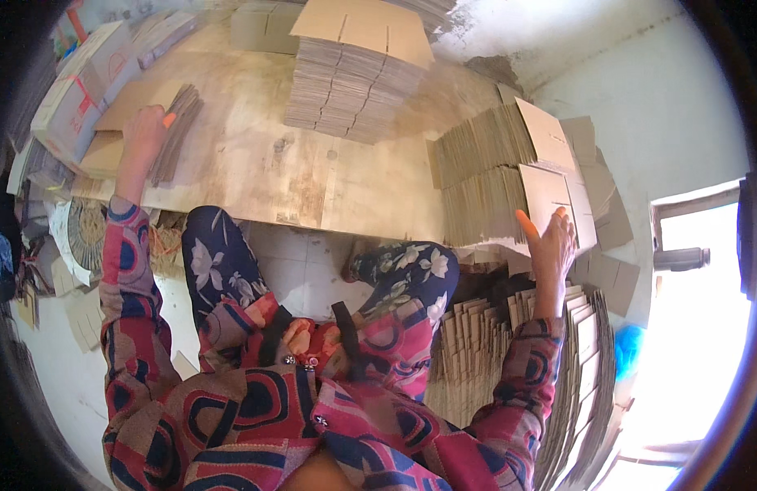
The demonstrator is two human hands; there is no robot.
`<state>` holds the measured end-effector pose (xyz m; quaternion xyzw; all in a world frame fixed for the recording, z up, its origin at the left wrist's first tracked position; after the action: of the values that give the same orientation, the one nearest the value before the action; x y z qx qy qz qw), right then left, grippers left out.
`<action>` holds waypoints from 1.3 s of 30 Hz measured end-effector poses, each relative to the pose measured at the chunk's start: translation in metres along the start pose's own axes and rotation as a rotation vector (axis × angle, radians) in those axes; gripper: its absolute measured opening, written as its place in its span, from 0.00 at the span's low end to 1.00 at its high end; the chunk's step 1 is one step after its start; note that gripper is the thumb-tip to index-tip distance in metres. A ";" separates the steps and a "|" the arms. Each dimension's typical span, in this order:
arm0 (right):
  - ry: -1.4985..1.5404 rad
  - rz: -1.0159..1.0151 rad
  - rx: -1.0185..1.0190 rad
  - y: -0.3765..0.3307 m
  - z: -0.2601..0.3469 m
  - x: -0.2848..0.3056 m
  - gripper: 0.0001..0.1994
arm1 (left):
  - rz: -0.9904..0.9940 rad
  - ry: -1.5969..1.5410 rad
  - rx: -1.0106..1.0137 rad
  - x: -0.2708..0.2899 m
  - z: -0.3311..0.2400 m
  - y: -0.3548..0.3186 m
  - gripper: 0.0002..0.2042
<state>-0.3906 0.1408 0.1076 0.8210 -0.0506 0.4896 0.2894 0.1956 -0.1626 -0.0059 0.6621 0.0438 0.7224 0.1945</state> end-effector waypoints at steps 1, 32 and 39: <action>0.064 0.197 -0.080 0.004 -0.003 -0.008 0.29 | -0.003 -0.019 -0.023 0.009 -0.014 0.003 0.17; 0.962 -0.671 -0.266 -0.022 0.014 0.105 0.16 | -0.702 -0.187 -0.630 0.110 -0.250 0.112 0.07; 1.069 -0.711 -0.269 -0.013 0.034 0.127 0.17 | -0.749 -0.286 -0.825 0.193 -0.250 0.033 0.07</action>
<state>-0.2938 0.1587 0.1958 0.3877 0.3136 0.6942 0.5191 -0.0647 -0.0788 0.1564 0.5621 -0.0370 0.4649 0.6831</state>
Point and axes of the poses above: each hand's wrist, its own y-axis towards the middle knuckle, its own x-axis out of the back of the hand, z = x × y, the point moved 4 cm from there along y, towards the middle knuckle, and after that the axes turned 1 degree about x, right-handed, at the moved point
